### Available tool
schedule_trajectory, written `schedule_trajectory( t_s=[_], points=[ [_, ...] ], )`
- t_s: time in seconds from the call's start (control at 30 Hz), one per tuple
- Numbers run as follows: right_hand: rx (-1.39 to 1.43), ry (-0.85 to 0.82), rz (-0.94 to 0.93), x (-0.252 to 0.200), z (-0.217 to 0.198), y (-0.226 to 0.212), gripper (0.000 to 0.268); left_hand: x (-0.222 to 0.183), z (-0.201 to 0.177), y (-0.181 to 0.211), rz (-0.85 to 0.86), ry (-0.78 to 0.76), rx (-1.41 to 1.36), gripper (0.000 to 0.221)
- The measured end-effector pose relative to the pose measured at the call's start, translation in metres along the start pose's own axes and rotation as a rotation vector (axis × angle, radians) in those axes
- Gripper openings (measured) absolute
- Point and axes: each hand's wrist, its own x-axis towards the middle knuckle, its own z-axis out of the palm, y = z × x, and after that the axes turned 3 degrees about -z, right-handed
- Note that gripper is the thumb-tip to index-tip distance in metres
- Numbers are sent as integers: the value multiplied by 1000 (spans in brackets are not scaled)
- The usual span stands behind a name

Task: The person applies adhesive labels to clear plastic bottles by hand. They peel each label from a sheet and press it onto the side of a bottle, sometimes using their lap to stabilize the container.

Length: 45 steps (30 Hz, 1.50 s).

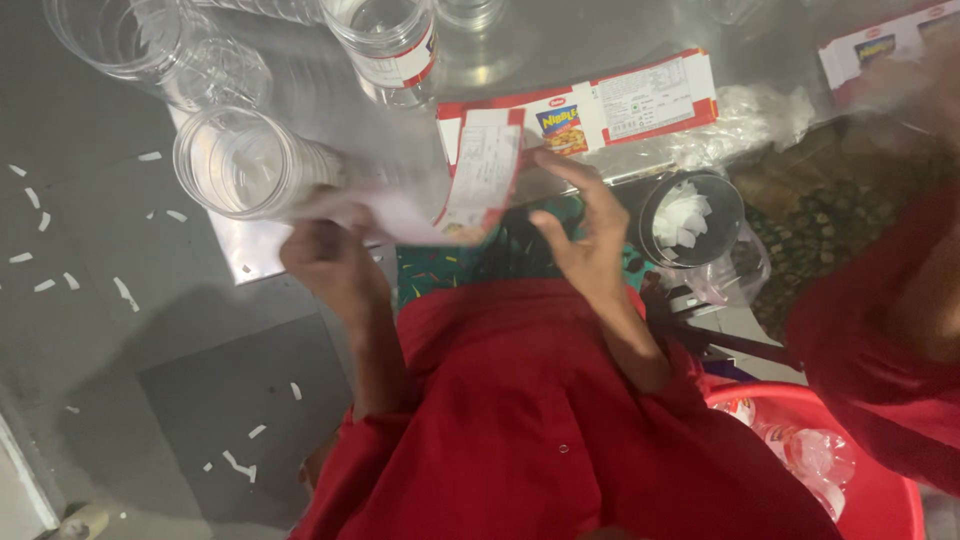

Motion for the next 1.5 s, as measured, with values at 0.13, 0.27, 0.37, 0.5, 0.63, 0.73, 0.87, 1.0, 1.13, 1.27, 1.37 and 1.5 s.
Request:
schedule_trajectory(
  t_s=[0.13,0.27,0.37,0.5,0.63,0.73,0.87,1.0,1.13,1.27,1.37,1.5],
  points=[
    [374,-14,109,-18,-14,1,50,-42,23,-4,-71,-658,280,11],
    [236,-21,168,-29,-18,3,35,-66,44,-1,-99,-804,255,20],
    [259,24,193,-30,-21,2,24,-64,43,3,-100,-825,204,18],
    [84,8,118,-21,-24,-16,16,-61,41,6,-157,-850,155,14],
    [-251,-77,-126,-8,-29,-46,19,-66,43,8,-77,-803,148,11],
    [-397,-103,-261,-10,-22,-51,26,-70,44,9,5,-771,187,12],
    [-454,-87,-184,-28,-13,-35,16,-71,45,7,68,-799,248,9],
    [297,104,-30,-39,-26,-8,11,-76,41,7,67,-869,179,7],
    [684,504,254,-35,-61,22,19,-70,33,1,28,-835,141,12],
    [605,212,288,-42,-42,16,24,-66,12,-5,-164,-593,-4,3],
    [-41,-327,176,-61,-22,-6,30,-41,0,-9,-218,-154,-346,16],
    [17,-299,283,-58,-22,5,20,3,-39,6,-475,-199,-987,16]
  ],
)
